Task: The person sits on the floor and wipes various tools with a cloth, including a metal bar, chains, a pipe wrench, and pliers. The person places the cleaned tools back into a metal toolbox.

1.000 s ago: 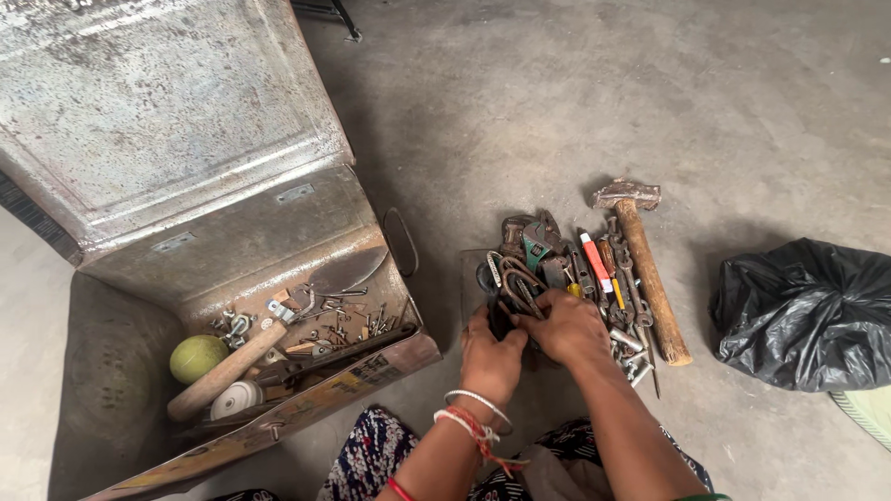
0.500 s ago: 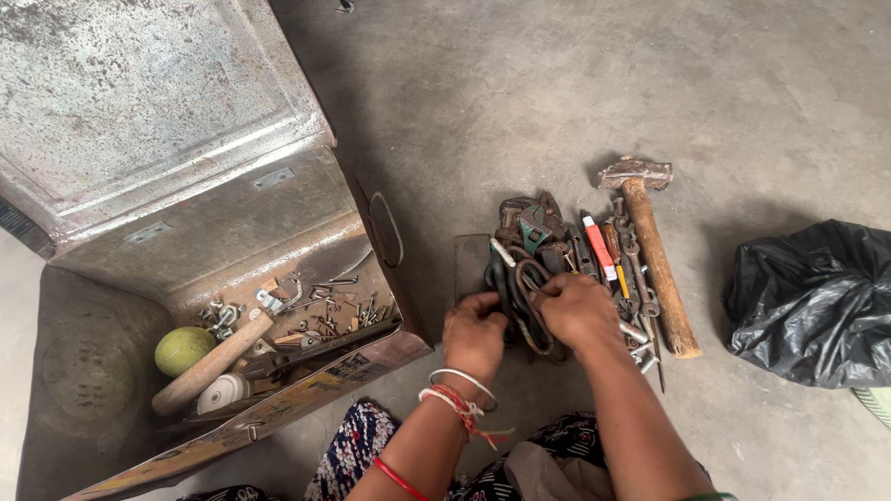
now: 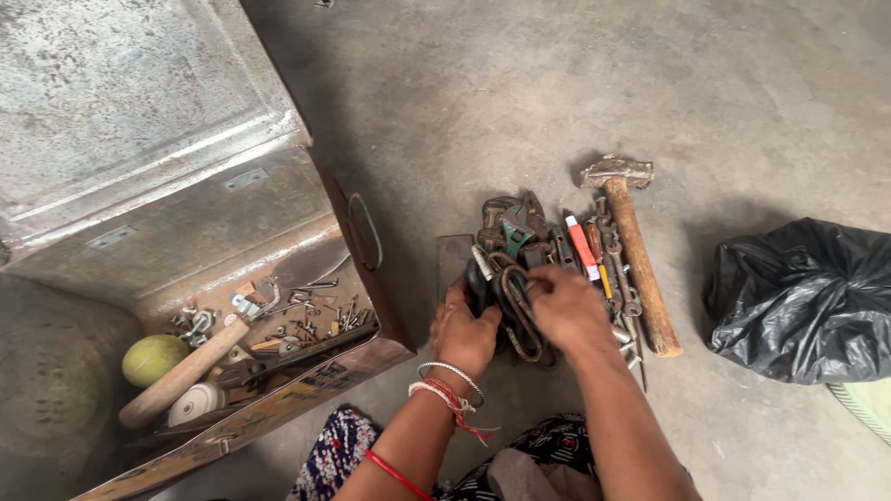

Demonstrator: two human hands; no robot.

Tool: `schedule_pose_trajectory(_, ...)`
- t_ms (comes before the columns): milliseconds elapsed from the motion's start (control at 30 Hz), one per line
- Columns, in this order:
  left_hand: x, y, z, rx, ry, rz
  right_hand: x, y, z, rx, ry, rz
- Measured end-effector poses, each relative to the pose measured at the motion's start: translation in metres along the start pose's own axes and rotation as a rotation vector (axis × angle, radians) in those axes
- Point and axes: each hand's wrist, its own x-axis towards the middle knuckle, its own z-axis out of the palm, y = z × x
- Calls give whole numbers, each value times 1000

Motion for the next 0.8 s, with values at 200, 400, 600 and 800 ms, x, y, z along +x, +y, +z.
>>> schedule_pose_trajectory(200, 6, 9, -11, 135, -79, -117, 3, 3, 8, -20, -134, 14)
schedule_pose_trajectory(400, -7, 1, -8, 149, -38, -87, -2, -5, -5, -145, -309, 118)
schedule_pose_trajectory(600, -22, -7, 0, 144, 58, -13, -2, 1, -5, -132, -266, 70)
schedule_pose_trajectory(800, -25, -18, -4, 72, 94, 45, 6, 14, 9, 78, -280, -8)
